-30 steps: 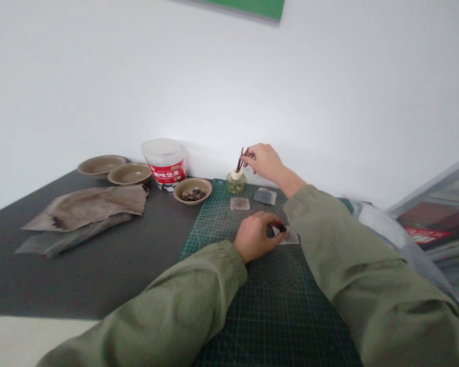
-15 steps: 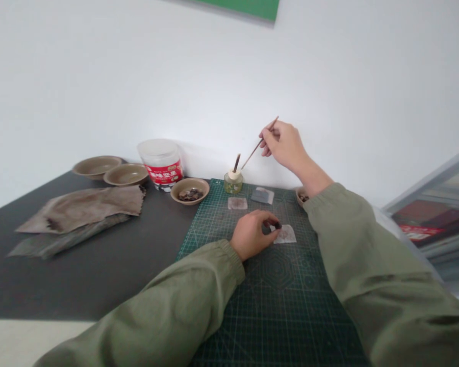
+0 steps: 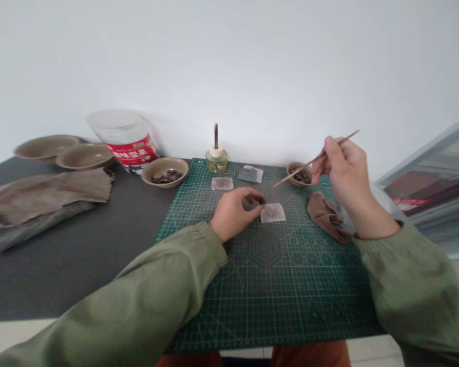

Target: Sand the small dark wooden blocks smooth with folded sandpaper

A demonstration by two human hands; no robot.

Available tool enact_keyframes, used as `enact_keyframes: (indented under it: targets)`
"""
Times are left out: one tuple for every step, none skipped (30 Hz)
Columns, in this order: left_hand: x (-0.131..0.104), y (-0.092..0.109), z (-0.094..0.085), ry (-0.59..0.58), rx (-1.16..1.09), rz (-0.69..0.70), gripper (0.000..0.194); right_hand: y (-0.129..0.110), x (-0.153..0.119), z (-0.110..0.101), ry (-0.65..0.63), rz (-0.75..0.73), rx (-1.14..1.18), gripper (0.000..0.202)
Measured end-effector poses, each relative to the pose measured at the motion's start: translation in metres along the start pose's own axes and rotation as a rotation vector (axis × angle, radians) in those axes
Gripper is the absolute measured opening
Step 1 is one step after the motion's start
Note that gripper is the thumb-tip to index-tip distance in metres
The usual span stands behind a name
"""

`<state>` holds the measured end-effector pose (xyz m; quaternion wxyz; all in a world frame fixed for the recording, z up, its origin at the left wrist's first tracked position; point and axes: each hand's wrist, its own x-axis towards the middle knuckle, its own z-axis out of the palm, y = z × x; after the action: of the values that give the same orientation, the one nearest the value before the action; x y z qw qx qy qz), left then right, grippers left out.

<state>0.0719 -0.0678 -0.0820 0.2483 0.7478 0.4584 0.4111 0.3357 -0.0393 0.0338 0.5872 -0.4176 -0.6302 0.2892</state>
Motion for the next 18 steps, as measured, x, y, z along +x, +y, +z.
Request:
enact_keyframes:
  targets:
    - [0.000, 0.000, 0.000, 0.003, -0.006, -0.003, 0.018, 0.004, -0.010, -0.001, 0.009, 0.003, -0.014, 0.047]
    - [0.000, 0.001, -0.001, 0.003, -0.011, -0.004, 0.018, 0.009, -0.019, -0.002, 0.028, -0.006, -0.019, 0.047]
    - [0.000, 0.002, -0.001, 0.001, -0.014, -0.004, 0.018, 0.013, -0.028, -0.001, 0.051, -0.025, -0.015, 0.047]
    - [0.000, 0.003, -0.002, -0.001, -0.016, -0.004, 0.018, 0.016, -0.035, 0.001, 0.069, -0.049, -0.005, 0.045]
    - [0.000, 0.004, -0.003, -0.003, -0.017, -0.005, 0.018, 0.020, -0.041, 0.003, 0.084, -0.077, 0.006, 0.042]
    - [-0.001, 0.005, -0.003, -0.006, -0.018, -0.005, 0.018, 0.024, -0.047, 0.004, 0.083, -0.100, 0.010, 0.037]
    - [-0.001, 0.007, -0.004, -0.009, -0.020, -0.006, 0.019, 0.028, -0.051, 0.006, 0.078, -0.120, 0.010, 0.033]
    - [-0.002, 0.009, -0.005, -0.014, -0.023, -0.007, 0.019, 0.032, -0.054, 0.007, 0.066, -0.135, 0.009, 0.030]
    - [-0.002, 0.010, -0.005, -0.024, -0.026, -0.008, 0.019, 0.035, -0.057, 0.007, 0.055, -0.149, 0.010, 0.028]
    - [-0.002, 0.011, -0.005, -0.028, -0.031, -0.011, 0.019, 0.037, -0.058, 0.008, 0.051, -0.164, 0.016, 0.027]
    - [-0.003, 0.013, -0.006, -0.033, -0.035, -0.014, 0.019, 0.039, -0.060, 0.007, 0.045, -0.180, 0.021, 0.026]
    - [-0.003, 0.014, -0.006, -0.042, -0.038, -0.018, 0.019, 0.040, -0.061, 0.007, 0.041, -0.196, 0.022, 0.024]
    - [-0.003, 0.014, -0.006, -0.046, -0.040, -0.022, 0.019, 0.039, -0.061, 0.007, 0.037, -0.213, 0.016, 0.024]
    - [-0.004, 0.015, -0.007, -0.054, -0.040, -0.027, 0.020, 0.038, -0.062, 0.007, 0.035, -0.230, 0.004, 0.024]
    - [-0.004, 0.015, -0.007, -0.062, -0.038, -0.030, 0.020, 0.036, -0.063, 0.007, 0.036, -0.238, -0.019, 0.025]
    - [-0.004, 0.015, -0.007, -0.069, -0.035, -0.032, 0.020, 0.033, -0.065, 0.007, 0.037, -0.237, -0.049, 0.023]
    - [-0.005, 0.016, -0.007, -0.075, -0.031, -0.034, 0.021, 0.030, -0.066, 0.008, 0.039, -0.226, -0.088, 0.021]
    - [-0.005, 0.016, -0.007, -0.079, -0.028, -0.036, 0.021, 0.028, -0.068, 0.008, 0.036, -0.215, -0.130, 0.019]
